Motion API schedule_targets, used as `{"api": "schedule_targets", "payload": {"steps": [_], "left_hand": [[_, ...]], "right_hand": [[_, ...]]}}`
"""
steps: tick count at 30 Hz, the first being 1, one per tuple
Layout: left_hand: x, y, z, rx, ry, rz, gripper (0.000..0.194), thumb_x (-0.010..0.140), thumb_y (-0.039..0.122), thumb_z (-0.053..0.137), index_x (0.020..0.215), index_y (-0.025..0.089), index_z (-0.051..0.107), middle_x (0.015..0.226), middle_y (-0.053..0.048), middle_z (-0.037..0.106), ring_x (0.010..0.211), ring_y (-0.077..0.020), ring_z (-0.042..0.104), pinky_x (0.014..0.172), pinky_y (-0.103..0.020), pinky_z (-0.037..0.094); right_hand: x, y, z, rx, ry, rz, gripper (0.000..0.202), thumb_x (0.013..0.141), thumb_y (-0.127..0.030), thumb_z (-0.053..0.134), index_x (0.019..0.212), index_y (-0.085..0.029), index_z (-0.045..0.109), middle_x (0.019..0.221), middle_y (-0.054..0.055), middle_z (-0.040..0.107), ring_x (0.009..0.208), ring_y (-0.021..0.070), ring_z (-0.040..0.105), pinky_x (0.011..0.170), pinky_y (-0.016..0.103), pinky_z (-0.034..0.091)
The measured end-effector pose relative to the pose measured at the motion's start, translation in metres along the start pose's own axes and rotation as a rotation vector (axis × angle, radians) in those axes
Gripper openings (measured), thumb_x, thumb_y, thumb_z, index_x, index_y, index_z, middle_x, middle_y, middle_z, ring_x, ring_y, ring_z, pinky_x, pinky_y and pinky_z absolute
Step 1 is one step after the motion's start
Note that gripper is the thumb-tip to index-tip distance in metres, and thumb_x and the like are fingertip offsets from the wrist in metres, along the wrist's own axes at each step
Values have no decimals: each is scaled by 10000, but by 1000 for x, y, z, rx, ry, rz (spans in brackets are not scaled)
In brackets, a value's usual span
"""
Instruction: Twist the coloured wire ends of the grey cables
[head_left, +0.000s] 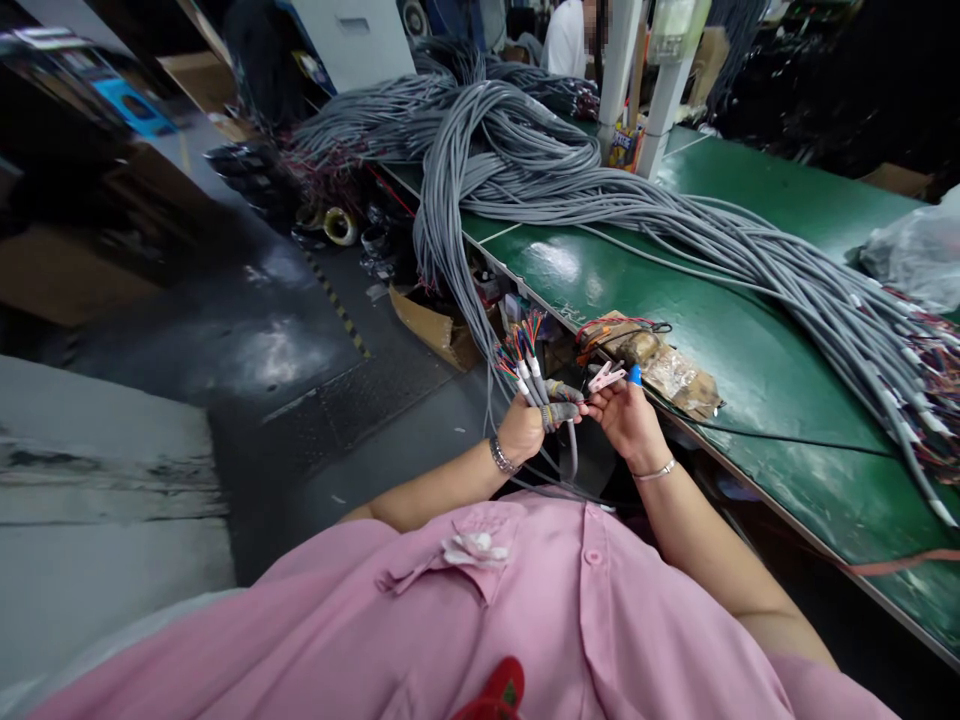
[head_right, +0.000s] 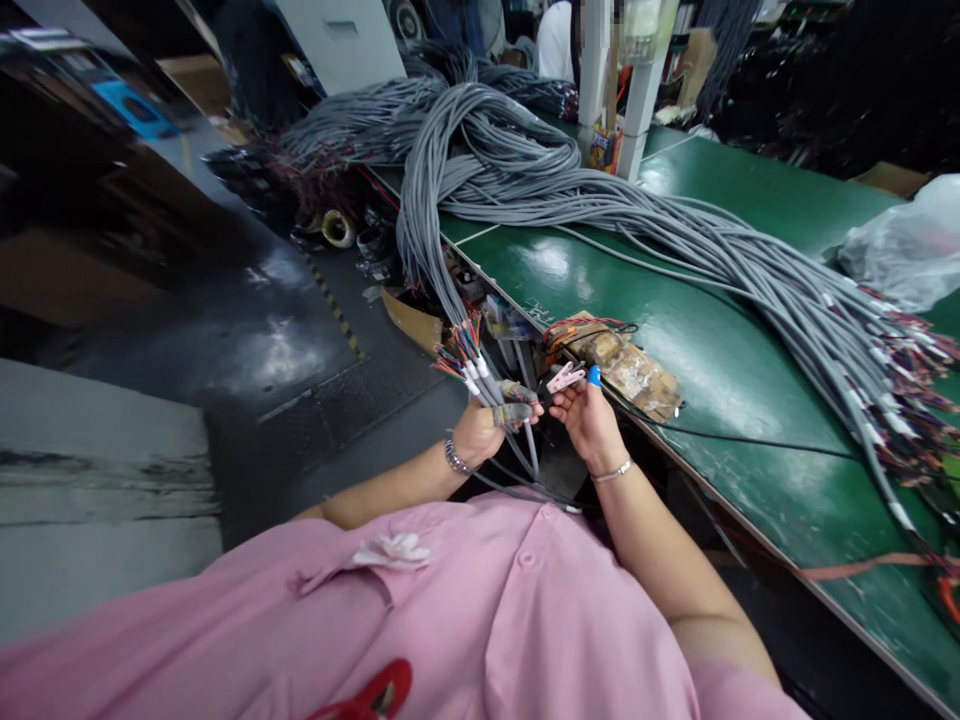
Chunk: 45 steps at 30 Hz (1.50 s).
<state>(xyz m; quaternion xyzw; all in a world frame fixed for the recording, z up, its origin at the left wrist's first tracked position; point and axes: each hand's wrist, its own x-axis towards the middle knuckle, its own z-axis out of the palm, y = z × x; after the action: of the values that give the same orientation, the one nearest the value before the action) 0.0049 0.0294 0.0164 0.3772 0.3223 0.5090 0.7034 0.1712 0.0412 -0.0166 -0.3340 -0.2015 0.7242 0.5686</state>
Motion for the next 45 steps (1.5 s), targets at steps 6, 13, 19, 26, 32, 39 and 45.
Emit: {"api": "schedule_targets", "payload": {"steps": [6,13,19,26,32,39,45], "left_hand": [[9,-2,6,-5,-29,-31,237,574,194,810,782,115,728,706,-66,716,584,-140,647,585,-247,516],[11,-9,3,17,-51,-64,221,620,209,789,806,112,722,742,-75,718,609,-136,651,606,-245,517],[9,-8,2,30,-24,-84,265,586,231,808,801,104,720,702,-71,707,577,-133,641,594,-250,510],[1,-8,-9,-5,46,-122,290,587,216,814,829,98,707,733,-83,718,605,-152,667,554,-227,490],[-8,-14,-24,-24,60,-123,368,628,215,788,965,97,699,844,-121,732,683,-174,694,443,-163,383],[-20,-7,-25,-1,109,-90,390,612,206,774,981,108,694,833,-95,732,655,-142,685,419,-152,362],[-37,-1,-34,-9,154,-27,367,613,199,752,967,131,686,819,-57,729,630,-121,677,423,-152,401]], "right_hand": [[7,-4,9,-63,43,-121,441,774,-623,606,781,-184,641,702,16,638,603,121,571,546,244,515],[9,-1,16,-37,154,-185,418,725,-606,673,709,-192,622,644,-7,600,568,96,534,527,209,496],[5,1,9,-47,79,-78,510,732,-711,571,797,-208,627,733,20,641,618,135,576,545,260,512],[-10,6,-16,38,98,28,447,710,-655,646,806,-219,634,796,14,688,640,121,611,576,247,520],[-27,9,-28,14,148,39,330,715,-530,711,806,-218,659,783,7,692,628,112,610,566,231,516],[-55,-20,-37,-211,105,-82,293,758,-464,697,898,-206,691,765,-4,659,582,85,550,528,201,495],[-116,-49,-63,-483,114,-156,286,783,-431,688,950,-199,713,841,41,696,667,111,605,603,226,507]]}}
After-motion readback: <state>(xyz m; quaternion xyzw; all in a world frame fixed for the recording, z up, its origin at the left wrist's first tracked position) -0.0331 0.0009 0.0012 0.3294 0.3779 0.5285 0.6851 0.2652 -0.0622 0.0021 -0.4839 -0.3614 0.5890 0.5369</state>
